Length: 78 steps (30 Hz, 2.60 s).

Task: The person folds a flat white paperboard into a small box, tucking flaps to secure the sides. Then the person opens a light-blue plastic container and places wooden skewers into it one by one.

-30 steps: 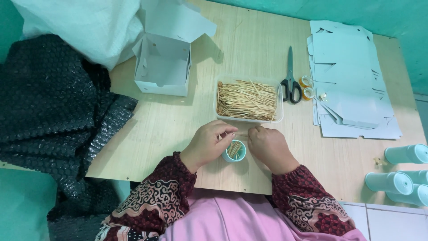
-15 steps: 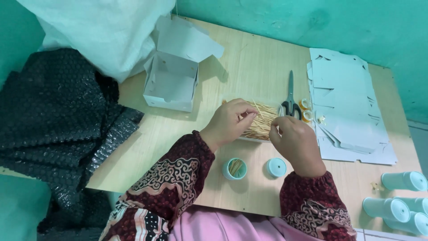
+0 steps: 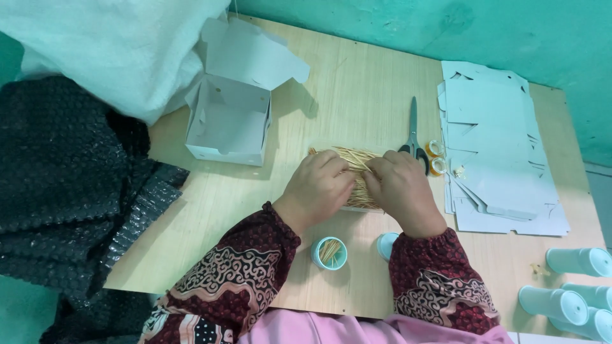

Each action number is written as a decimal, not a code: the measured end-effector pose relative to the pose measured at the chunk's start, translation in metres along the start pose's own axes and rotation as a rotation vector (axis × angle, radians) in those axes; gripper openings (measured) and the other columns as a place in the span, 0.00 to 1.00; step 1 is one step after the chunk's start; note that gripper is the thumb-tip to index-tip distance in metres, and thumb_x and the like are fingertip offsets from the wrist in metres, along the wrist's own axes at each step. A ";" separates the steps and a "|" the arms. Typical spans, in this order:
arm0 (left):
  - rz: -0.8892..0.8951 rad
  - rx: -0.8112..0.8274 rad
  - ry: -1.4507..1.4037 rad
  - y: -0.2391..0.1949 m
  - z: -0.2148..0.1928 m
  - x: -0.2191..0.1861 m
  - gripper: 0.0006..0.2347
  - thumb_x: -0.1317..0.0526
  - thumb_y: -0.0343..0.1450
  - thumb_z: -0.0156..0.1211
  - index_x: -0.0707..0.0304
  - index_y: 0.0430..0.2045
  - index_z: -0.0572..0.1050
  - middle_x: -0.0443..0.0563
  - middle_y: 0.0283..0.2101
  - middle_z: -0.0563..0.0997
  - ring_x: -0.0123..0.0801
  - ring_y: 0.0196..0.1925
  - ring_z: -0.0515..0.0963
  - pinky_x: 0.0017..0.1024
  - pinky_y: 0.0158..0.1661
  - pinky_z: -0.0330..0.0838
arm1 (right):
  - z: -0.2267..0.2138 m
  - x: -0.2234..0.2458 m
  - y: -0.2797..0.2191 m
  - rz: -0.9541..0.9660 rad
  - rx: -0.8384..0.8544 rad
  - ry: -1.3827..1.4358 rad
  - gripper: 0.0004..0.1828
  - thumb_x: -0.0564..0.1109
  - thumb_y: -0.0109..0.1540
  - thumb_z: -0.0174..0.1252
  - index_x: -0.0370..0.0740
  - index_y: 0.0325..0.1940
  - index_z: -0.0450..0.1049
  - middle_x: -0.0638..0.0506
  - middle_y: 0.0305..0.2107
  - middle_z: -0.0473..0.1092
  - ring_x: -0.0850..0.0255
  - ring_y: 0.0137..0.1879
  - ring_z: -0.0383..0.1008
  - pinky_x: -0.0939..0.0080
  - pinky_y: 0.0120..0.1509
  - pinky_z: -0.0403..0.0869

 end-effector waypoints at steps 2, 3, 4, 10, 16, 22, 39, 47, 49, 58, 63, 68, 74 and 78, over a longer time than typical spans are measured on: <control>-0.005 0.005 0.003 -0.001 0.002 0.000 0.05 0.59 0.69 0.60 0.57 0.26 0.79 0.47 0.35 0.74 0.39 0.47 0.76 0.34 0.40 0.71 | -0.007 0.002 0.000 0.007 0.004 -0.011 0.11 0.51 0.62 0.66 0.42 0.34 0.82 0.51 0.19 0.65 0.54 0.29 0.71 0.56 0.31 0.70; -0.008 0.012 0.011 -0.003 0.002 0.000 0.05 0.58 0.69 0.60 0.57 0.26 0.80 0.47 0.36 0.74 0.40 0.49 0.76 0.35 0.41 0.71 | -0.010 0.004 0.000 0.013 0.004 -0.019 0.11 0.51 0.63 0.65 0.42 0.33 0.82 0.51 0.20 0.65 0.54 0.29 0.71 0.56 0.32 0.70; -0.010 0.013 0.012 -0.004 0.002 0.001 0.05 0.58 0.69 0.60 0.57 0.26 0.80 0.47 0.36 0.74 0.40 0.49 0.76 0.35 0.41 0.71 | -0.011 0.002 0.000 0.011 0.005 -0.017 0.11 0.51 0.63 0.65 0.42 0.33 0.82 0.51 0.20 0.65 0.54 0.29 0.71 0.56 0.32 0.70; -0.042 0.059 0.012 -0.005 0.003 0.003 0.07 0.58 0.70 0.60 0.58 0.24 0.81 0.48 0.34 0.74 0.41 0.49 0.76 0.36 0.41 0.71 | -0.027 0.006 0.002 0.035 0.082 -0.004 0.15 0.54 0.62 0.67 0.41 0.42 0.84 0.50 0.22 0.68 0.55 0.32 0.71 0.56 0.34 0.69; -0.076 0.116 0.053 0.002 -0.007 -0.001 0.07 0.56 0.69 0.62 0.57 0.33 0.82 0.51 0.43 0.75 0.49 0.59 0.72 0.42 0.46 0.72 | -0.027 0.015 0.007 0.072 0.081 -0.011 0.19 0.58 0.59 0.69 0.40 0.41 0.84 0.49 0.24 0.68 0.55 0.34 0.71 0.56 0.36 0.69; -0.104 0.144 0.063 -0.002 0.001 0.003 0.08 0.55 0.69 0.61 0.58 0.29 0.82 0.50 0.44 0.74 0.49 0.62 0.70 0.44 0.50 0.70 | -0.019 0.010 0.002 0.043 0.069 -0.015 0.14 0.56 0.59 0.70 0.44 0.37 0.84 0.52 0.23 0.66 0.56 0.33 0.69 0.56 0.34 0.65; -0.187 -0.005 -0.189 0.008 -0.001 0.000 0.05 0.59 0.72 0.60 0.58 0.35 0.80 0.42 0.31 0.68 0.36 0.40 0.78 0.33 0.43 0.70 | -0.026 -0.008 -0.015 0.078 -0.291 0.295 0.05 0.39 0.57 0.72 0.43 0.34 0.82 0.56 0.23 0.68 0.56 0.34 0.70 0.57 0.42 0.69; -0.513 0.073 -0.643 0.023 -0.009 -0.004 0.12 0.59 0.69 0.65 0.69 0.41 0.80 0.63 0.36 0.81 0.50 0.40 0.84 0.35 0.39 0.80 | -0.044 0.020 -0.010 0.076 -0.421 0.340 0.07 0.33 0.55 0.71 0.41 0.34 0.82 0.57 0.22 0.70 0.59 0.32 0.73 0.59 0.41 0.69; -0.606 0.053 -0.719 0.025 -0.010 -0.003 0.12 0.59 0.68 0.65 0.69 0.39 0.81 0.64 0.35 0.82 0.51 0.40 0.85 0.33 0.38 0.81 | -0.044 0.027 -0.009 0.059 -0.453 0.320 0.07 0.34 0.55 0.71 0.40 0.35 0.82 0.56 0.22 0.70 0.59 0.31 0.72 0.59 0.41 0.68; -0.859 0.010 -0.816 0.018 -0.005 0.010 0.05 0.61 0.70 0.64 0.60 0.33 0.84 0.49 0.27 0.83 0.27 0.31 0.82 0.27 0.34 0.78 | -0.046 0.050 -0.002 0.069 -0.537 0.205 0.07 0.35 0.56 0.69 0.43 0.27 0.81 0.58 0.17 0.67 0.58 0.26 0.70 0.60 0.38 0.67; -0.954 -0.051 -0.961 0.015 -0.010 0.019 0.06 0.62 0.73 0.61 0.59 0.26 0.83 0.47 0.19 0.82 0.24 0.27 0.82 0.21 0.33 0.79 | -0.054 0.059 -0.001 0.004 -0.515 0.212 0.08 0.38 0.54 0.74 0.42 0.37 0.84 0.56 0.21 0.71 0.59 0.31 0.73 0.59 0.42 0.67; -1.005 -0.134 -1.094 0.013 -0.011 0.028 0.05 0.64 0.72 0.62 0.67 0.29 0.82 0.55 0.23 0.83 0.28 0.28 0.83 0.22 0.31 0.81 | -0.052 0.041 -0.005 -0.091 -0.412 0.277 0.34 0.50 0.47 0.81 0.43 0.55 0.79 0.51 0.35 0.70 0.55 0.43 0.72 0.53 0.50 0.66; -1.016 0.074 -1.119 0.020 -0.002 0.026 0.05 0.66 0.71 0.61 0.69 0.29 0.81 0.54 0.23 0.81 0.28 0.27 0.82 0.22 0.29 0.81 | -0.055 0.044 0.002 -0.171 -0.200 0.386 0.65 0.51 0.41 0.83 0.39 0.76 0.54 0.34 0.66 0.57 0.37 0.72 0.58 0.37 0.74 0.58; -1.029 0.227 -1.103 0.019 0.005 0.023 0.06 0.65 0.69 0.61 0.69 0.32 0.82 0.54 0.27 0.83 0.30 0.31 0.84 0.22 0.33 0.83 | -0.043 0.038 0.004 -0.203 -0.120 0.396 0.70 0.59 0.41 0.83 0.44 0.79 0.50 0.37 0.74 0.49 0.35 0.79 0.49 0.35 0.79 0.53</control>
Point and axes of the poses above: each hand's wrist, its own y-axis towards the middle knuckle, its own z-axis out of the palm, x = y × z, the point moved 6 cm from there along y, towards the middle knuckle
